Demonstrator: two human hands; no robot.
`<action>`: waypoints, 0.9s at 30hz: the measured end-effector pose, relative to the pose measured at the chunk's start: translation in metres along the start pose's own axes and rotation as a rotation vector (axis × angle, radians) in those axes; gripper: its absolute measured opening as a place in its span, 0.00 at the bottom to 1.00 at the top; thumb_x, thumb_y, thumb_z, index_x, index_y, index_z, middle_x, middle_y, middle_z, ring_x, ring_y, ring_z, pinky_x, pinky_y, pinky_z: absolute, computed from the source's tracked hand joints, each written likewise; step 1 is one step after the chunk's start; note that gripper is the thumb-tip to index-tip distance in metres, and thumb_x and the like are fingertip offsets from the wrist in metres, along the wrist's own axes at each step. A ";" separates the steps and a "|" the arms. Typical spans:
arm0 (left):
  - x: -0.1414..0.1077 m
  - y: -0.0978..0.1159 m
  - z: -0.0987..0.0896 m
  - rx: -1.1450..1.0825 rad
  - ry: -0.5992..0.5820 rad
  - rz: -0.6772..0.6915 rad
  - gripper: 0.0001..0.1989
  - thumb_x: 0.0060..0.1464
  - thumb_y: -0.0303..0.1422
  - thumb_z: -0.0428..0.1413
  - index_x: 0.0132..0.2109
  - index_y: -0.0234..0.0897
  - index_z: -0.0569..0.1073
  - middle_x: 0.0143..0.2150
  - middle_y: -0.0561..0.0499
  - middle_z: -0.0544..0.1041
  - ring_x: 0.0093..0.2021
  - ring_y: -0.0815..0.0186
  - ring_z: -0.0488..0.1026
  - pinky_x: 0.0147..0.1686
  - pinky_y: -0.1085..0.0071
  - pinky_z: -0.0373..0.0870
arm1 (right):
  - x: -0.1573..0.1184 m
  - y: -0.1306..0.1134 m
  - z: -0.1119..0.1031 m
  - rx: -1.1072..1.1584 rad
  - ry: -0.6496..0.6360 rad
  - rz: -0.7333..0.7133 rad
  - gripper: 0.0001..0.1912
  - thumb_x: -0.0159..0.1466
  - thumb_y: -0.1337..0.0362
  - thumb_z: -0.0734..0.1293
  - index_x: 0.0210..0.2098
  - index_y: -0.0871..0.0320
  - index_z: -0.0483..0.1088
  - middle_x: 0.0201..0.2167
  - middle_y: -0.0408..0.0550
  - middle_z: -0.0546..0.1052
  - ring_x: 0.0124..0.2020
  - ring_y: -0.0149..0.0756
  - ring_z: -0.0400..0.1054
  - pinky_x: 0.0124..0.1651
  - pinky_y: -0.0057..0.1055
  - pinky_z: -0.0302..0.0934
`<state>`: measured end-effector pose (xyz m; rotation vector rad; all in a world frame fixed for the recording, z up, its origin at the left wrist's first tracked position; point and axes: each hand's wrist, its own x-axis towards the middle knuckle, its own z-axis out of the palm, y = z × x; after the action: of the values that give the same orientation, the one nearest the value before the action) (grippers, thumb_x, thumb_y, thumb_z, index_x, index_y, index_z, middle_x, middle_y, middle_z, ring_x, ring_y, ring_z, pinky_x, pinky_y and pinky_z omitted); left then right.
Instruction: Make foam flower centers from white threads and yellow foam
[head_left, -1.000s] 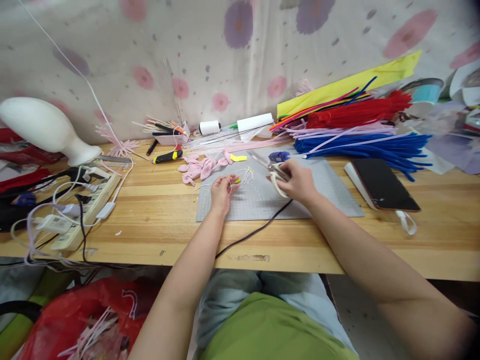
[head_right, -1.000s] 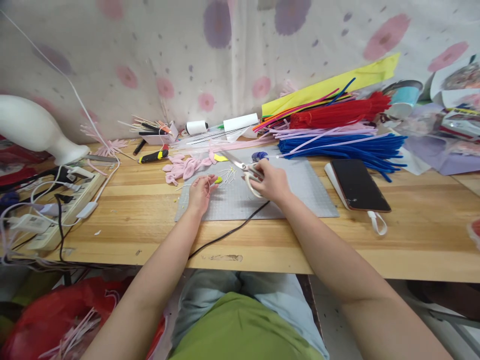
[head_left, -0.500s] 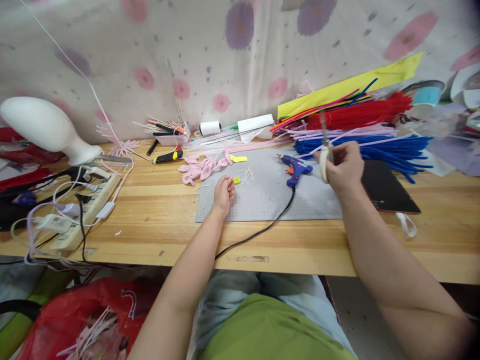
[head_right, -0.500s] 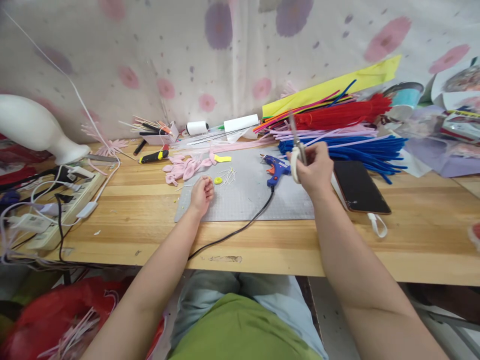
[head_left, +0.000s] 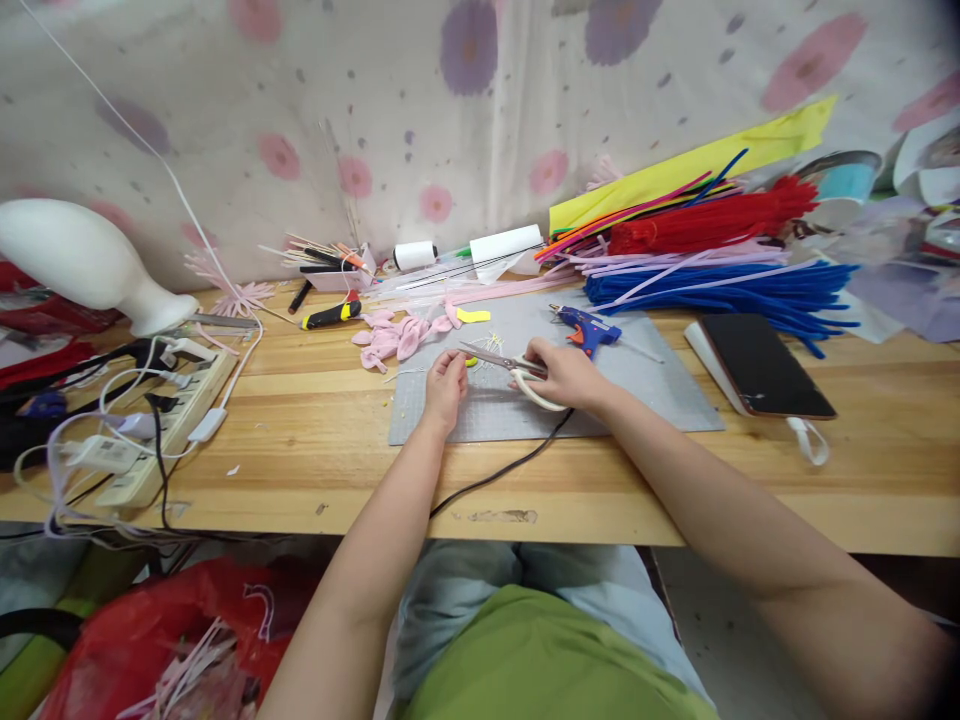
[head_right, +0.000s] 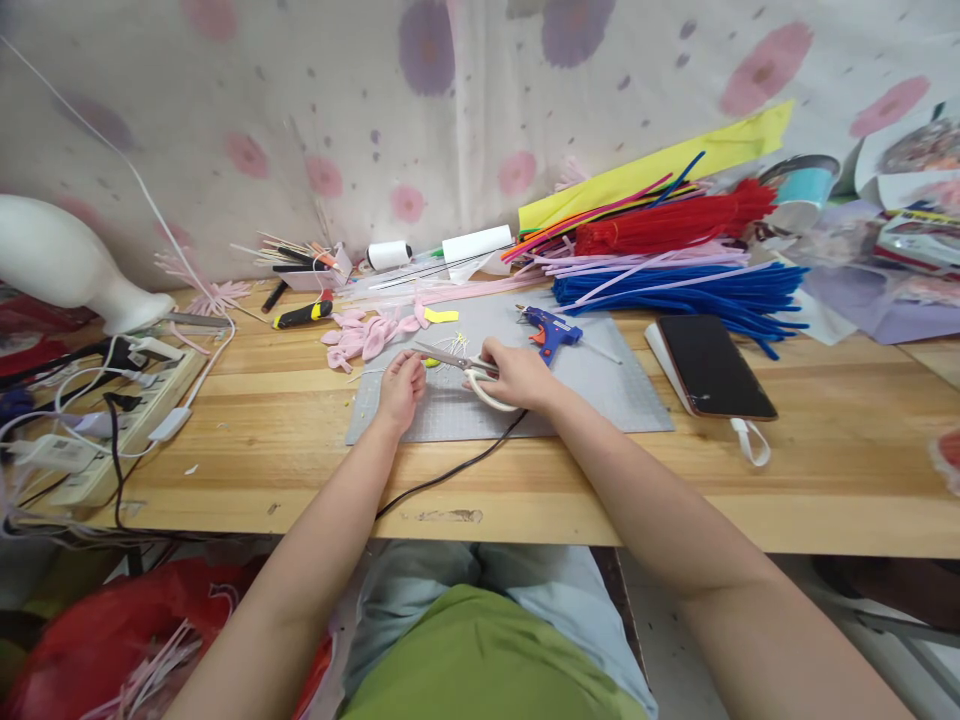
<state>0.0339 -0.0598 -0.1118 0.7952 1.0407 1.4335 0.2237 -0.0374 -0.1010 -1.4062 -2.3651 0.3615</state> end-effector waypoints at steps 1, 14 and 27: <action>0.000 0.000 0.000 -0.001 0.003 0.002 0.11 0.44 0.35 0.58 0.27 0.36 0.63 0.16 0.62 0.51 0.14 0.81 0.46 0.14 0.81 0.38 | 0.000 -0.001 0.001 -0.002 0.002 -0.007 0.18 0.54 0.48 0.63 0.34 0.55 0.62 0.26 0.45 0.74 0.25 0.34 0.65 0.26 0.27 0.48; -0.002 0.001 0.003 -0.078 -0.031 -0.033 0.13 0.44 0.33 0.58 0.27 0.36 0.58 0.17 0.62 0.51 0.15 0.81 0.46 0.15 0.81 0.39 | 0.000 -0.006 0.006 -0.017 0.030 -0.006 0.17 0.55 0.49 0.63 0.35 0.56 0.63 0.25 0.46 0.73 0.25 0.35 0.65 0.26 0.27 0.47; -0.003 0.006 0.004 -0.145 -0.082 -0.092 0.11 0.44 0.35 0.58 0.30 0.36 0.63 0.18 0.62 0.49 0.15 0.81 0.44 0.14 0.81 0.36 | 0.003 -0.004 0.006 0.083 0.105 0.074 0.18 0.55 0.47 0.62 0.30 0.55 0.61 0.23 0.45 0.72 0.22 0.33 0.62 0.26 0.27 0.48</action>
<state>0.0356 -0.0622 -0.1049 0.6869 0.8890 1.3705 0.2170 -0.0365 -0.1045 -1.4412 -2.1932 0.3916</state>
